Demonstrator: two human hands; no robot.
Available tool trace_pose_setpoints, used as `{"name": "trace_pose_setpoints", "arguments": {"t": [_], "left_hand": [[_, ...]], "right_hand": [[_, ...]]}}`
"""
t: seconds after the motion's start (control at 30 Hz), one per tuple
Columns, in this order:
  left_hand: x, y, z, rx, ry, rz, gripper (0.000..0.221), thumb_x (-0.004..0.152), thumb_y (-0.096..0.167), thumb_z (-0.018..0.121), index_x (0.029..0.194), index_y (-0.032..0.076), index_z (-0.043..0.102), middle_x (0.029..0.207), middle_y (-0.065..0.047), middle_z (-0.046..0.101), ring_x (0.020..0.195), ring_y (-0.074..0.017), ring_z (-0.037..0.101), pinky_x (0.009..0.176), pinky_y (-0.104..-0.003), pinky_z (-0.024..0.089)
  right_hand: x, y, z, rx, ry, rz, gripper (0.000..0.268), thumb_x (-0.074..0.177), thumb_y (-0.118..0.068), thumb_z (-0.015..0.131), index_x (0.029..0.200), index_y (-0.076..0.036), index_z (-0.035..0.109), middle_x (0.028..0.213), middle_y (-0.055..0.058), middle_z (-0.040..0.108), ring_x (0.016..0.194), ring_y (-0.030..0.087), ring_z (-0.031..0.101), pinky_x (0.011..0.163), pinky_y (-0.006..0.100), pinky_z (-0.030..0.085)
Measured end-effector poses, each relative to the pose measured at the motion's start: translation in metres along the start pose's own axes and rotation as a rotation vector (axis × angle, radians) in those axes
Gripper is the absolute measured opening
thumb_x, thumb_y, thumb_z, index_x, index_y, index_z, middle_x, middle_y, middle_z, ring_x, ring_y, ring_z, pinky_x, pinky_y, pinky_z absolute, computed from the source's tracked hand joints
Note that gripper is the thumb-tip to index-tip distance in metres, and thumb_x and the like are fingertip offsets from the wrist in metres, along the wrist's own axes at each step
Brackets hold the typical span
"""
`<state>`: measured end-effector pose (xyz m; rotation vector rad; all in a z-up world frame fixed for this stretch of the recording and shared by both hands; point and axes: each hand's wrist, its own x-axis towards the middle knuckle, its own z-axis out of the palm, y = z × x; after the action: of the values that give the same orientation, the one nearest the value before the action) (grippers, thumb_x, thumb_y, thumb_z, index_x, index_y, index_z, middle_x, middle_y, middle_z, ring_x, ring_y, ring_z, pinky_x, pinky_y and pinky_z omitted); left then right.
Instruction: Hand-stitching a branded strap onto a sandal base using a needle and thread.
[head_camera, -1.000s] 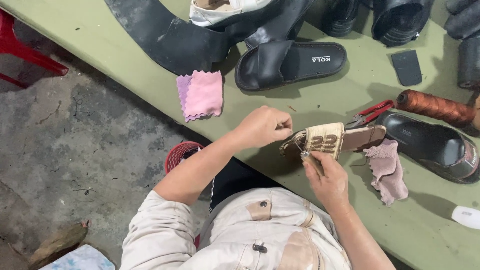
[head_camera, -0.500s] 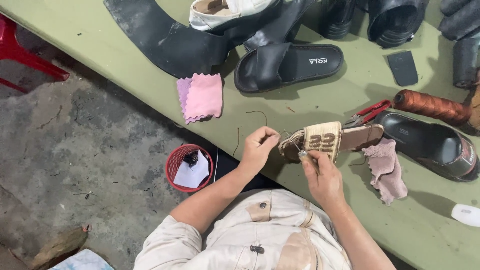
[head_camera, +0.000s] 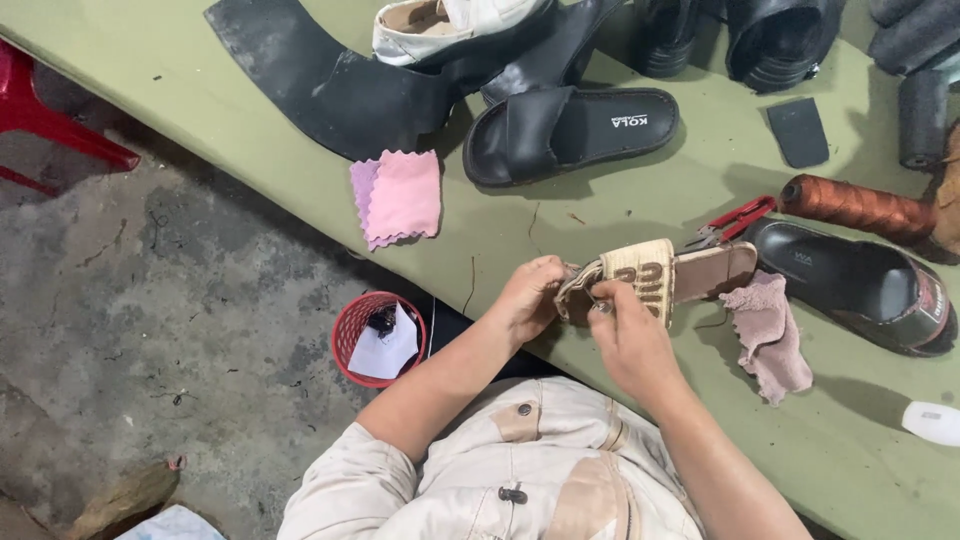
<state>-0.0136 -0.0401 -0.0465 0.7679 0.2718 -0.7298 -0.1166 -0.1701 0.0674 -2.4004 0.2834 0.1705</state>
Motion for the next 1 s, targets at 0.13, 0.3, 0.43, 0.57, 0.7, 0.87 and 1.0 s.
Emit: {"name": "trace_pose_setpoints", "arguments": {"t": [0.13, 0.3, 0.43, 0.57, 0.7, 0.87, 1.0], "left_hand": [[0.005, -0.012, 0.001, -0.093, 0.026, 0.069, 0.017, 0.073, 0.003, 0.068, 0.071, 0.01, 0.052, 0.093, -0.015, 0.07, 0.073, -0.0169, 0.06, 0.058, -0.025, 0.043], [-0.021, 0.008, 0.026, -0.119, -0.004, 0.089, 0.019, 0.074, 0.003, 0.068, 0.075, 0.012, 0.052, 0.085, -0.008, 0.067, 0.067, -0.0112, 0.057, 0.052, -0.02, 0.04], [-0.022, 0.009, 0.029, -0.074, -0.043, 0.135, 0.012, 0.077, 0.002, 0.068, 0.085, 0.009, 0.061, 0.087, -0.006, 0.064, 0.071, -0.0109, 0.061, 0.053, -0.019, 0.046], [-0.039, 0.017, 0.036, 0.011, -0.066, 0.201, 0.009, 0.08, 0.002, 0.069, 0.083, 0.008, 0.064, 0.086, -0.006, 0.064, 0.068, -0.0097, 0.06, 0.048, -0.02, 0.047], [-0.036, 0.014, 0.026, 0.215, -0.12, 0.494, 0.011, 0.083, -0.007, 0.061, 0.084, 0.002, 0.067, 0.085, -0.009, 0.06, 0.076, -0.0107, 0.059, 0.061, -0.021, 0.049], [-0.033, 0.027, 0.015, 0.56, -0.256, 0.911, 0.021, 0.088, -0.011, 0.056, 0.092, -0.001, 0.074, 0.087, -0.01, 0.059, 0.079, -0.0145, 0.059, 0.074, -0.028, 0.052], [-0.039, 0.036, 0.01, 0.856, -0.26, 1.144, 0.023, 0.094, -0.001, 0.055, 0.104, 0.002, 0.076, 0.092, -0.008, 0.06, 0.071, -0.0175, 0.059, 0.07, -0.029, 0.053]], "right_hand": [[0.006, 0.011, 0.006, -0.085, -0.034, -0.031, 0.034, 0.105, -0.048, 0.048, 0.117, -0.019, 0.06, 0.102, 0.015, 0.074, 0.102, 0.037, 0.071, 0.091, 0.051, 0.053], [0.013, 0.01, 0.007, -0.157, -0.051, -0.033, 0.024, 0.104, -0.039, 0.046, 0.111, -0.019, 0.059, 0.095, 0.011, 0.072, 0.099, 0.034, 0.071, 0.088, 0.049, 0.053], [0.017, 0.015, 0.006, -0.122, 0.003, -0.07, 0.03, 0.104, -0.047, 0.052, 0.108, -0.019, 0.061, 0.093, 0.015, 0.07, 0.1, 0.038, 0.069, 0.087, 0.052, 0.053], [0.016, 0.008, 0.0, -0.057, 0.068, -0.076, 0.027, 0.104, -0.043, 0.054, 0.101, -0.018, 0.061, 0.086, 0.017, 0.067, 0.094, 0.041, 0.068, 0.08, 0.052, 0.053], [0.02, 0.008, 0.004, -0.074, 0.148, -0.113, 0.031, 0.105, -0.045, 0.054, 0.093, -0.017, 0.061, 0.079, 0.016, 0.066, 0.085, 0.04, 0.069, 0.073, 0.05, 0.053], [0.024, 0.016, 0.009, -0.096, 0.181, -0.132, 0.038, 0.105, -0.049, 0.053, 0.088, -0.017, 0.061, 0.073, 0.013, 0.066, 0.08, 0.037, 0.07, 0.071, 0.048, 0.055], [0.026, 0.01, 0.004, -0.064, 0.18, -0.152, 0.039, 0.104, -0.048, 0.056, 0.083, -0.016, 0.062, 0.074, 0.014, 0.067, 0.084, 0.037, 0.07, 0.071, 0.046, 0.055]]}}
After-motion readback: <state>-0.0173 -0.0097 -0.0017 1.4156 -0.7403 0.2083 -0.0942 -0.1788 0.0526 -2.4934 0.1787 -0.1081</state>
